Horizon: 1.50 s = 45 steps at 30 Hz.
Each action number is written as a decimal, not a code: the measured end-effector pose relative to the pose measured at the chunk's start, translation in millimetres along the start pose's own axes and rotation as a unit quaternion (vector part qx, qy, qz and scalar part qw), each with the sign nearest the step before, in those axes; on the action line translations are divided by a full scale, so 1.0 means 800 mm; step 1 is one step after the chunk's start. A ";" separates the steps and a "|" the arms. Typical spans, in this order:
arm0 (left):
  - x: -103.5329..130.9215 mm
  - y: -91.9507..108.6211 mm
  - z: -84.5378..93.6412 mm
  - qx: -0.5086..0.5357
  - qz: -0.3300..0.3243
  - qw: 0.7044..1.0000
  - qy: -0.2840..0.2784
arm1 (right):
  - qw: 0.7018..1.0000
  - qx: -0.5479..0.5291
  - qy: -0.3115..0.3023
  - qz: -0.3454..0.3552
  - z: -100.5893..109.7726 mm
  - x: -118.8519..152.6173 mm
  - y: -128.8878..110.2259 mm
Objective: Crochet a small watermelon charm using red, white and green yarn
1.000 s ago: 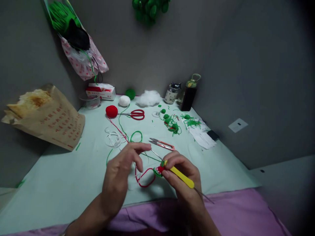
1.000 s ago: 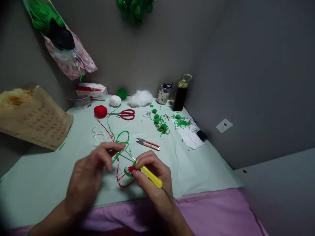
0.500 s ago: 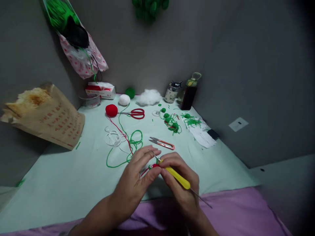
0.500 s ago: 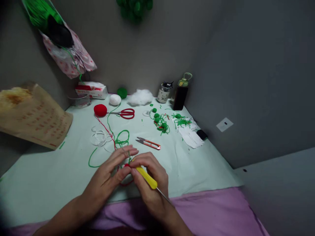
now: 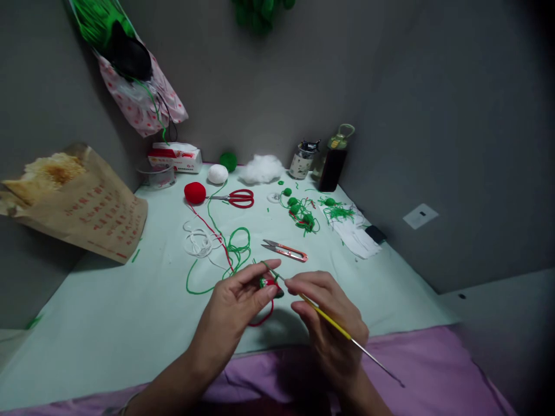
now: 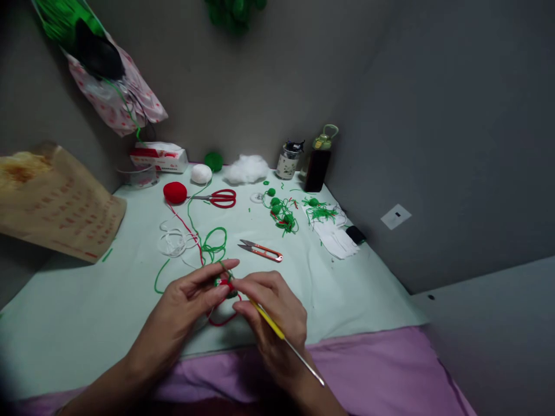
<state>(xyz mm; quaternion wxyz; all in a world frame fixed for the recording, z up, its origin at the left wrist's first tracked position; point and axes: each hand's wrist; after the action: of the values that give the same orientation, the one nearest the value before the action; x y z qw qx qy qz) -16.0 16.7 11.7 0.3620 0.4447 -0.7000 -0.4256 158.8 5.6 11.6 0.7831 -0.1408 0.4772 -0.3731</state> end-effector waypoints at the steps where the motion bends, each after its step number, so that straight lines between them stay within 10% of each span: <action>1: 0.000 0.002 0.000 -0.018 -0.011 1.000 0.009 | 1.000 0.010 -0.004 0.007 0.002 -0.001 -0.001; 12: -0.002 -0.001 0.003 -0.270 -0.185 0.944 0.041 | 0.997 0.032 -0.064 0.020 0.021 -0.011 -0.010; 22: -0.002 0.001 0.003 -0.078 -0.015 0.997 -0.016 | 0.931 -0.295 0.022 -0.216 0.005 -0.002 0.023; 45: -0.003 0.006 0.002 -0.059 -0.024 0.998 0.010 | 0.968 -0.195 0.083 -0.132 -0.007 0.010 0.005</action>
<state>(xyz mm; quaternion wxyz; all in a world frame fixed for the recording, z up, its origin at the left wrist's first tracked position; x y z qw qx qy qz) -18.1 20.2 15.4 0.3841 0.4440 -0.6590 -0.4702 157.8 3.4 1.5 0.6418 -0.3209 0.5814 -0.3835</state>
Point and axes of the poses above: each hand's wrist, its own x-axis away from the middle knuckle, its own z-axis out of the back of the hand, y = z × x, and after that the axes turned 8 degrees about -y, right-handed
